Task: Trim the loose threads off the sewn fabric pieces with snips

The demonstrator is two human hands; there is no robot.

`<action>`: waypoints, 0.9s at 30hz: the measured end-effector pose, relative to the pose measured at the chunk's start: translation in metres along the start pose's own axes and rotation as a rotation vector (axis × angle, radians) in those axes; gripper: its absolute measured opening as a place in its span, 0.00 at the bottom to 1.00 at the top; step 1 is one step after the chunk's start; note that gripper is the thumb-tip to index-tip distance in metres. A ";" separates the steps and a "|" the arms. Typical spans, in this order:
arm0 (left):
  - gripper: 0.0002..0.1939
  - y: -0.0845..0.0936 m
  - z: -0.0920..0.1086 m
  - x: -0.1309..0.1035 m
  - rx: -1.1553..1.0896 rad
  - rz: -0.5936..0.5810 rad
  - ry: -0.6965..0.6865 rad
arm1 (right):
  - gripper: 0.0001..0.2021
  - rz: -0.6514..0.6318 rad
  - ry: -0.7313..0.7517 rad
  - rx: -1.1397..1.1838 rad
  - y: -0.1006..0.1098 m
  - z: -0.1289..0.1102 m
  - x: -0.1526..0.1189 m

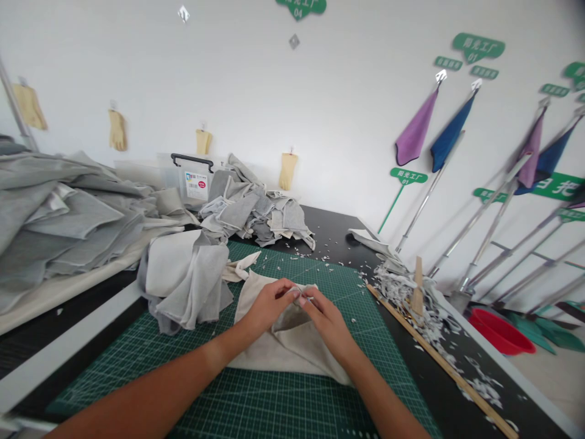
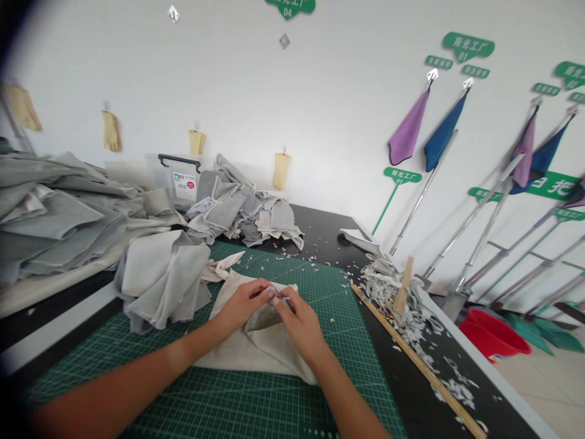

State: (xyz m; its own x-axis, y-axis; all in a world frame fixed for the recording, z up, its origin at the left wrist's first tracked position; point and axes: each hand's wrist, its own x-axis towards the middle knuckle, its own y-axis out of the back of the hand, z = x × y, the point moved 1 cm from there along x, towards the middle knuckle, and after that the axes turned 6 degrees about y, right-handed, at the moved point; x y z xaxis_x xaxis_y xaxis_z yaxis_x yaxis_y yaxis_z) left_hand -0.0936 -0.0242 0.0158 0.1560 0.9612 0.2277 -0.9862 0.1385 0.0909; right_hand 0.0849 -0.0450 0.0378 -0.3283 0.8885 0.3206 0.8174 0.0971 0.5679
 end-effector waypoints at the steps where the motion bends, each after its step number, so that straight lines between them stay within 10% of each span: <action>1: 0.13 0.000 0.000 0.000 0.004 0.005 -0.001 | 0.15 0.003 -0.007 0.007 0.000 -0.001 -0.001; 27: 0.15 0.000 -0.007 0.002 0.041 -0.040 0.045 | 0.17 -0.015 0.004 -0.022 0.002 -0.008 -0.005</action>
State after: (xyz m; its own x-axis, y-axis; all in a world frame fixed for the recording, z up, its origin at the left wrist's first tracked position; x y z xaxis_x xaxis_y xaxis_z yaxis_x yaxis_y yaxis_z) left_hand -0.0937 -0.0209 0.0098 0.1918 0.9649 0.1795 -0.9759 0.1681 0.1389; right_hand 0.0842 -0.0524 0.0434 -0.3424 0.8851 0.3151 0.8015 0.1002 0.5895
